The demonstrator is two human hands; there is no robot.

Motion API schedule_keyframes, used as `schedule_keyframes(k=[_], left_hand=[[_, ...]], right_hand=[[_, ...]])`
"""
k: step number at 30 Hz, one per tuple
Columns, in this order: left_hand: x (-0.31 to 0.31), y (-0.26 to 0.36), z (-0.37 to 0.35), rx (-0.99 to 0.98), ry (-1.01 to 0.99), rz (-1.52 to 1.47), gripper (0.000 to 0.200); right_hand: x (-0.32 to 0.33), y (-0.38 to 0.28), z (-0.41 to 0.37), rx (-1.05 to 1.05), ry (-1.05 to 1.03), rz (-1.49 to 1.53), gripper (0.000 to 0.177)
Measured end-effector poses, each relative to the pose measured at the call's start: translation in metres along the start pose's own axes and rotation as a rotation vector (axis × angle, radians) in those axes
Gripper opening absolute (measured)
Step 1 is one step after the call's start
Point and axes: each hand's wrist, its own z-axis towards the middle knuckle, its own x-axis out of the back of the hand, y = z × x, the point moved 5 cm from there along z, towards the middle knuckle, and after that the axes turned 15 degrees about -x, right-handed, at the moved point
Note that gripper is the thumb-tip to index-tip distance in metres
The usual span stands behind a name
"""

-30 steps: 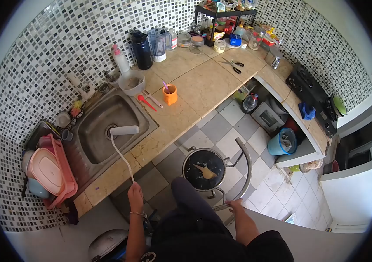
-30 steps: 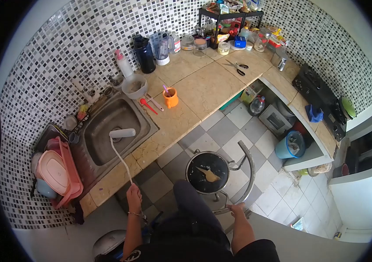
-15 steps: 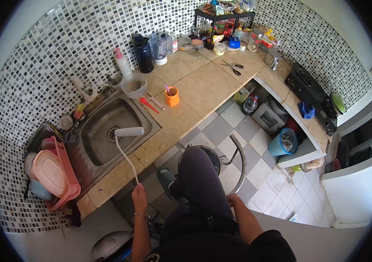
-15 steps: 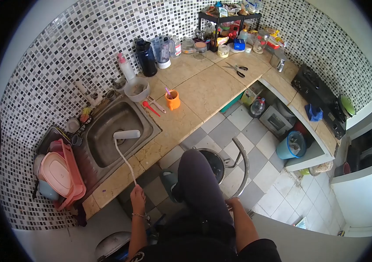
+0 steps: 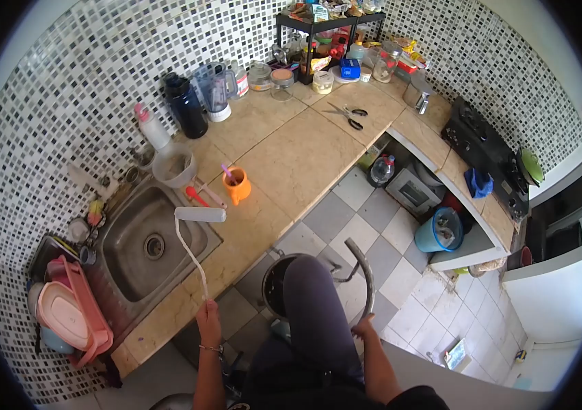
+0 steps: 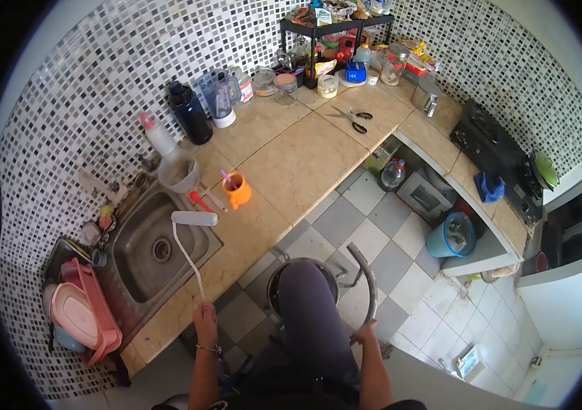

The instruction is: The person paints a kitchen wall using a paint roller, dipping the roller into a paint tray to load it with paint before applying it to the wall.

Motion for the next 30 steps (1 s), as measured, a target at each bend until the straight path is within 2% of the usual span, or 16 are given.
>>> schedule_keyframes(k=[2,3,4,7,8,12,15,18,19,21,23,24,26,27,28,30], left_hand=[[-0.035,0.007,0.028,-0.006,-0.009,-0.078,0.039],[-0.054,0.014,0.045,-0.068,-0.007,-0.067,0.038],[-0.071,0.024,0.062,-0.129,-0.004,-0.051,0.037],[-0.111,0.070,0.115,-0.267,0.060,-0.011,0.037],[-0.123,0.092,0.131,-0.306,0.091,0.000,0.037],[-0.161,0.196,0.189,-0.117,0.234,-0.157,0.041],[-0.149,0.261,0.210,-0.108,0.335,-0.239,0.041],[-0.125,0.323,0.219,-0.160,0.366,-0.243,0.041],[-0.118,0.334,0.224,-0.186,0.358,-0.246,0.040],[-0.114,0.364,0.235,-0.213,0.373,-0.283,0.041],[-0.117,0.398,0.244,-0.204,0.419,-0.321,0.042],[-0.120,0.411,0.251,-0.163,0.516,-0.359,0.041],[-0.126,0.448,0.271,-0.204,0.498,-0.417,0.040],[-0.125,0.466,0.282,-0.226,0.488,-0.446,0.039],[-0.122,0.481,0.293,-0.202,0.488,-0.460,0.039],[-0.112,0.504,0.309,-0.141,0.482,-0.482,0.038]], right_hand=[[0.000,-0.003,0.026,-0.007,-0.040,-0.108,0.131],[-0.001,0.001,0.007,-0.010,-0.017,-0.160,0.129],[0.004,-0.001,-0.023,-0.047,0.013,-0.088,0.128],[-0.003,0.008,-0.012,-0.018,-0.032,-0.086,0.125],[-0.001,0.010,-0.016,-0.019,-0.046,-0.114,0.115],[0.037,-0.011,-0.060,0.000,-0.019,-0.123,0.076],[0.096,-0.080,-0.101,0.155,0.127,-0.065,0.048],[0.165,-0.211,-0.164,0.422,0.168,0.123,0.028],[0.182,-0.251,-0.200,0.510,0.103,0.248,0.026],[0.217,-0.318,-0.295,0.663,-0.214,0.594,0.017],[0.234,-0.357,-0.387,0.936,-0.060,0.439,0.018],[0.232,-0.368,-0.449,0.962,-0.136,0.418,0.025],[0.207,-0.381,-0.531,1.055,-0.470,0.337,0.041],[0.192,-0.384,-0.576,1.114,-0.505,0.191,0.044],[0.171,-0.387,-0.597,1.316,-0.411,0.035,0.044],[0.123,-0.395,-0.612,1.237,-0.659,-0.034,0.043]])
